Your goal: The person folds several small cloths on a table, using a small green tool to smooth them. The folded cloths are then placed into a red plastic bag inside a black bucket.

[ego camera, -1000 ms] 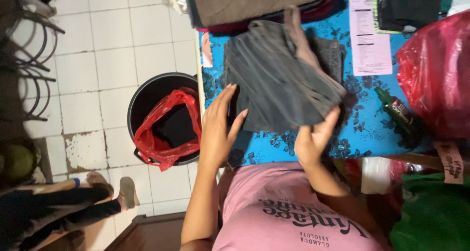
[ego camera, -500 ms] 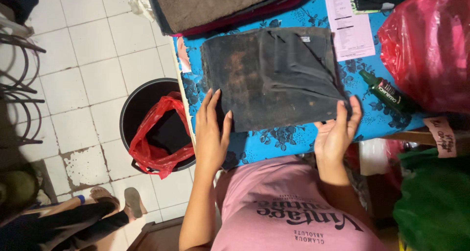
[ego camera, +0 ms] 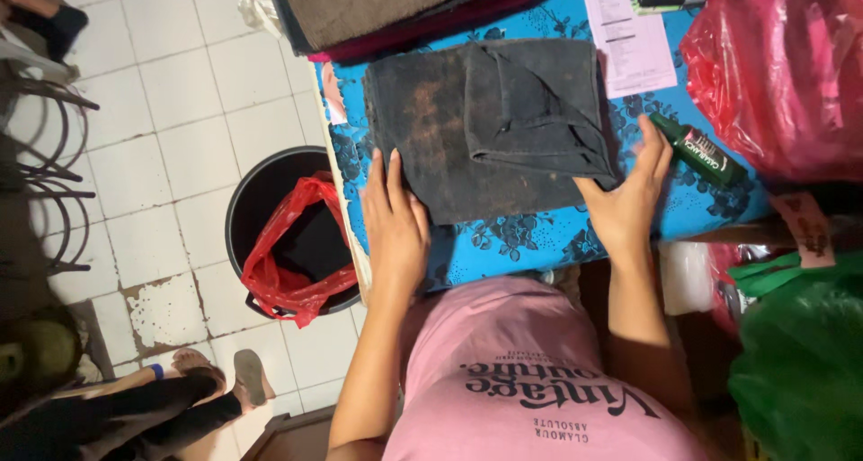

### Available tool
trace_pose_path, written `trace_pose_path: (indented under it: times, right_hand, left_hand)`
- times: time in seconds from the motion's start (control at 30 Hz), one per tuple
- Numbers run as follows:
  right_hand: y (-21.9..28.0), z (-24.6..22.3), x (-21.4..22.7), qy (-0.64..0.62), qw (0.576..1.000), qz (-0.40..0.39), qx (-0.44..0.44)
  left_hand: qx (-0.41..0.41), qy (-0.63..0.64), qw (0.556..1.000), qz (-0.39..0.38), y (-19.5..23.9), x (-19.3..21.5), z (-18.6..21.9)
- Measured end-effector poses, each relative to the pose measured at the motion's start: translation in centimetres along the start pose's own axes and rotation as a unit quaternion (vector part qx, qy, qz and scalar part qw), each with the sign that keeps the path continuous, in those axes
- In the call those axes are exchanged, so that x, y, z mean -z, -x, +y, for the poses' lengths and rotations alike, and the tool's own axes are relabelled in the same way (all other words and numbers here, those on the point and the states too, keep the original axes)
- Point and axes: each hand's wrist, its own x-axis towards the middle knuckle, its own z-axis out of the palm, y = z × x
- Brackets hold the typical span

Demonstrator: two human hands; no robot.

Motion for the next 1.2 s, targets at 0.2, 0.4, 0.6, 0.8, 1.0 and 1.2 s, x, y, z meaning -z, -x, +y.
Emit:
trace_pose_path:
  times: [0.2,0.4,0.6,0.8,1.0,1.2]
  right_hand:
    - [-3.8,-1.4,-0.9,0.06,0.971,-0.13,0.192]
    - [-7.5,-0.8,-0.6,-0.024,0.995,0.064,0.069]
    - [-4.6,-2.8,-1.9,0.025,0.974,0.012,0.226]
    - [-4.3,-2.4,-5.2,0.069,0.969,-0.16,0.177]
    - [-1.9,-1.5,-4.8,0.031,0.984,-0.087,0.155]
    - [3.2,-1.1,0.7,-0.076,0.976,-0.172,0.106]
  left_hand:
    - [-0.103,-0.072,0.992,-0.013,-3.0,-1.3,1.6]
    - [-0.058,-0.172,0.983,0.0,-5.6,-3.2,1.1]
    - [-0.081,-0.12,0.989,0.023,-6.3,-4.6,1.1]
    - [-0.046,0.048,0.997,-0.031,-7.3,-3.5,-1.7]
    - [-0.08,0.114,0.99,-0.017,-5.7,-1.2,-1.8]
    - [0.007,0.18,0.983,0.045,2.8,3.4,0.9]
